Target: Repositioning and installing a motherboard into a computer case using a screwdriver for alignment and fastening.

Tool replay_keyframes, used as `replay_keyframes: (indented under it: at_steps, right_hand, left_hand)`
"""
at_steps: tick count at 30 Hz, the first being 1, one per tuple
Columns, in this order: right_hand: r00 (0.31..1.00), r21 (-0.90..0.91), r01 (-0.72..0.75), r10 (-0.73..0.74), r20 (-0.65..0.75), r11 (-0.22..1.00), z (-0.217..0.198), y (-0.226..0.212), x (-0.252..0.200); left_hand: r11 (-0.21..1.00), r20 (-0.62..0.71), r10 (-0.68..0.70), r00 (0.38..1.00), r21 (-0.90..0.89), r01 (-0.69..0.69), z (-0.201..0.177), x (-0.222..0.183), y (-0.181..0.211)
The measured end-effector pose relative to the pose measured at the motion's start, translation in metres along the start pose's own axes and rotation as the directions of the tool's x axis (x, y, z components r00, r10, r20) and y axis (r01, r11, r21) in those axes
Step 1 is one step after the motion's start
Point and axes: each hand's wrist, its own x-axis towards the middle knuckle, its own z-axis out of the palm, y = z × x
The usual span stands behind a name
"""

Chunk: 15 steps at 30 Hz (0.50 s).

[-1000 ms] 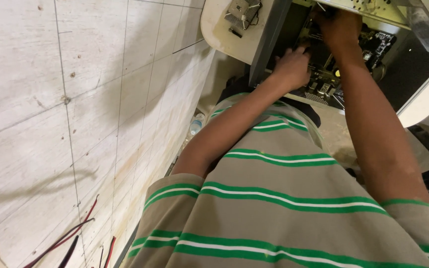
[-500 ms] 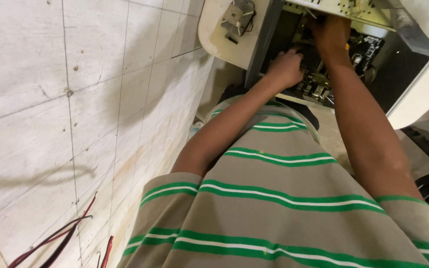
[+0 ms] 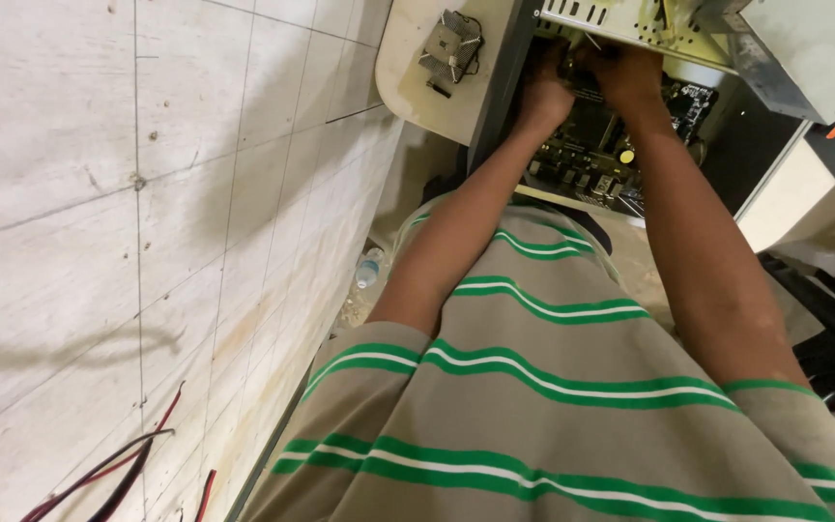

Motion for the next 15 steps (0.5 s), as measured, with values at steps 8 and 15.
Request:
replay_keyframes:
  at_steps: [8,15]
  right_hand:
    - [0.997,-0.191,0.076,-0.077,-0.002,0.979,-0.017,-0.033,-0.011]
    - [0.995,-0.191,0.098,-0.093,0.034,0.977,-0.019,-0.048,-0.01]
  left_hand:
    - [0.988,0.103,-0.135,0.985,-0.06,0.142,-0.014,-0.006,0.01]
    - [0.986,0.181,-0.165,0.97,-0.003,0.168,-0.011,-0.005,0.007]
